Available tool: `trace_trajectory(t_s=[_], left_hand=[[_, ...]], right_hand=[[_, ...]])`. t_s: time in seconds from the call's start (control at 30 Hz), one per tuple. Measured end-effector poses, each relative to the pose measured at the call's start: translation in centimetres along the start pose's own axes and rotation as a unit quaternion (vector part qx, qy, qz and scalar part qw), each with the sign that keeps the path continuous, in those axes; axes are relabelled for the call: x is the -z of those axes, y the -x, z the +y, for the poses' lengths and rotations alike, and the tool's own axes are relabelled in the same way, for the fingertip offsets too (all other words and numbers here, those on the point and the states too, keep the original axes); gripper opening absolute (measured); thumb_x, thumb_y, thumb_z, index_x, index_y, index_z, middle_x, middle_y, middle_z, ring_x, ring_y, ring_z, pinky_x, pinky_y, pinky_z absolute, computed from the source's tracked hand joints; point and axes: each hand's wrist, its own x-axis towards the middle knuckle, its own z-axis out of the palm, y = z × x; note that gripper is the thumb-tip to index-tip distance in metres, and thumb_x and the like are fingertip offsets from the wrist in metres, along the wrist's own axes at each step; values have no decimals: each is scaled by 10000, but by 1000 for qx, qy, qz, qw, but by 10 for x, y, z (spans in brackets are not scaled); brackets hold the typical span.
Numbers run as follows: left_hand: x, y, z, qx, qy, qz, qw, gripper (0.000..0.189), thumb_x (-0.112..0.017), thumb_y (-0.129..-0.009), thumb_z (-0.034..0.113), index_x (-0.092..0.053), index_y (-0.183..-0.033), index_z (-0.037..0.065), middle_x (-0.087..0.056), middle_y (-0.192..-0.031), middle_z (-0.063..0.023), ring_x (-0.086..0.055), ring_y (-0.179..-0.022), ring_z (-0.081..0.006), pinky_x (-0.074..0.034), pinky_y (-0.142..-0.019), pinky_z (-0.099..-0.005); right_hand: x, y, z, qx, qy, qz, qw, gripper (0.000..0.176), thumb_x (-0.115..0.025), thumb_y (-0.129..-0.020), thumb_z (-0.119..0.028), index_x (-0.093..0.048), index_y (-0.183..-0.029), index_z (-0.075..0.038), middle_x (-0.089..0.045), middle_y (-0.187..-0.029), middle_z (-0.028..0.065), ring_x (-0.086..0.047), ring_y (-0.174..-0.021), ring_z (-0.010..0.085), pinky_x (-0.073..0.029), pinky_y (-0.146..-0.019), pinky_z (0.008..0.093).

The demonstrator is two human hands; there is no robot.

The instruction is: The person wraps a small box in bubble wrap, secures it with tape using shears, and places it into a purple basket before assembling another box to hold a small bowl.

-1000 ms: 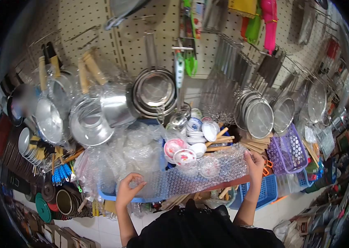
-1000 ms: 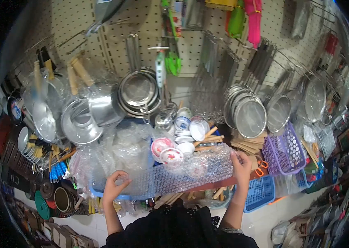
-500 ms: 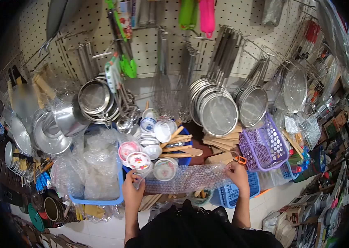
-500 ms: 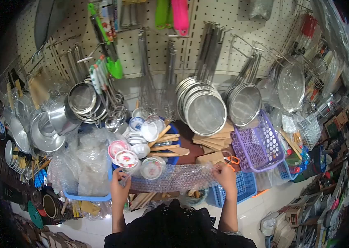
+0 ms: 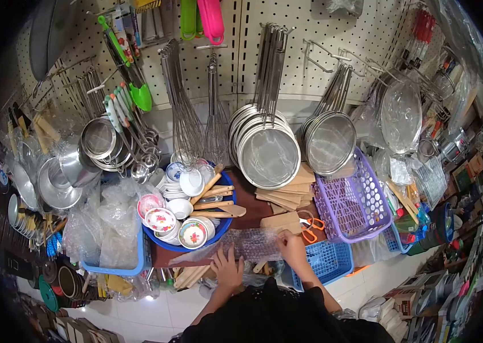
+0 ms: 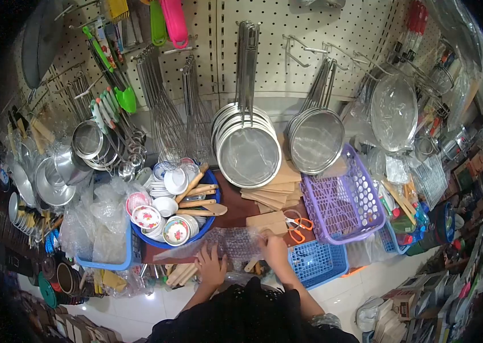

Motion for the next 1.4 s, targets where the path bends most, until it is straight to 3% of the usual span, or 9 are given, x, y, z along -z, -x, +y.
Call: trace_trajectory(t_s=[0.13, 0.27, 0.37, 0.6, 0.77, 0.97, 1.17, 1.3, 1.4], left_hand=[[-44, 5, -26, 6, -86, -43, 995, 585, -478, -937, 474, -475, -1380, 91, -373, -1417, -225, -371, -1252, -447, -255, -1005, -653], [-38, -6, -31, 42, -84, -15, 995, 610, -536, -902, 469, -492, -1365, 74, -402, -1380, -217, -399, -1213, -435, -269, -1003, -638], [-29, -10, -40, 35, -98, 6, 995, 657, -615, -847, 443, -482, -1365, 61, -418, -1344, -220, -408, -1180, -415, -303, -968, -573], [-52, -10, -64, -23, -122, 30, 992, 741, -665, -795, 403, -439, -1406, 49, -320, -1467, -241, -270, -1350, -459, -244, -1076, -570], [-51, -6, -70, -7, -111, -34, 993, 804, -615, -834, 396, -294, -1500, 80, -254, -1523, -233, -222, -1395, -454, -203, -1108, -573], [-51, -8, -68, 10, -73, -22, 997, 824, -606, -832, 448, -284, -1510, 108, -237, -1531, -226, -221, -1388, -460, -172, -1114, -577], [-37, -15, -55, 43, -94, -52, 993, 783, -613, -833, 417, -335, -1470, 56, -251, -1520, -233, -236, -1368, -456, -154, -1112, -600], [-34, -18, -34, 12, -71, 19, 997, 635, -623, -842, 308, -419, -1372, 24, -301, -1491, -228, -257, -1349, -476, -171, -1097, -615], [-35, -20, -8, -14, -14, -8, 1000, 602, -605, -862, 278, -417, -1368, 11, -325, -1482, -218, -279, -1350, -463, -203, -1094, -598]], right_hand=[[-12, 5, -13, 26, 18, -5, 999, 207, -645, -894, -250, -668, -926, -47, -663, -700, 158, -663, -664, 338, -502, -589, 404], [-16, 2, -18, -6, 20, -21, 1000, 180, -632, -899, -240, -648, -966, -73, -668, -868, 166, -651, -810, 387, -518, -701, 458], [-21, 4, -34, 151, -32, 192, 969, 207, -664, -844, -123, -618, -1030, -45, -608, -1059, 187, -599, -978, 396, -502, -817, 445], [-88, 26, -40, 323, -59, -23, 944, 319, -639, -809, -43, -584, -1121, -4, -528, -1215, 204, -544, -1098, 395, -473, -919, 428], [-158, 23, -1, 247, 117, -87, 958, 611, -533, -920, -420, -444, -1360, -5, -349, -1472, 216, -305, -1387, 375, -188, -1150, 545], [-142, 17, 6, 230, 145, -72, 960, 651, -555, -916, -424, -402, -1404, -22, -347, -1496, 189, -357, -1372, 325, -268, -1136, 470], [-79, 15, 1, 193, -66, -130, 970, 386, -617, -866, -113, -523, -1219, 13, -505, -1308, 224, -520, -1176, 362, -452, -949, 414], [-48, 7, 2, 128, -163, 237, 949, 187, -569, -825, -34, -568, -1008, 4, -563, -968, 170, -549, -930, 345, -439, -844, 402], [-49, -15, 38, -8, -135, 412, 901, 211, -589, -829, -56, -566, -1021, 28, -554, -952, 163, -545, -924, 322, -436, -844, 399]])
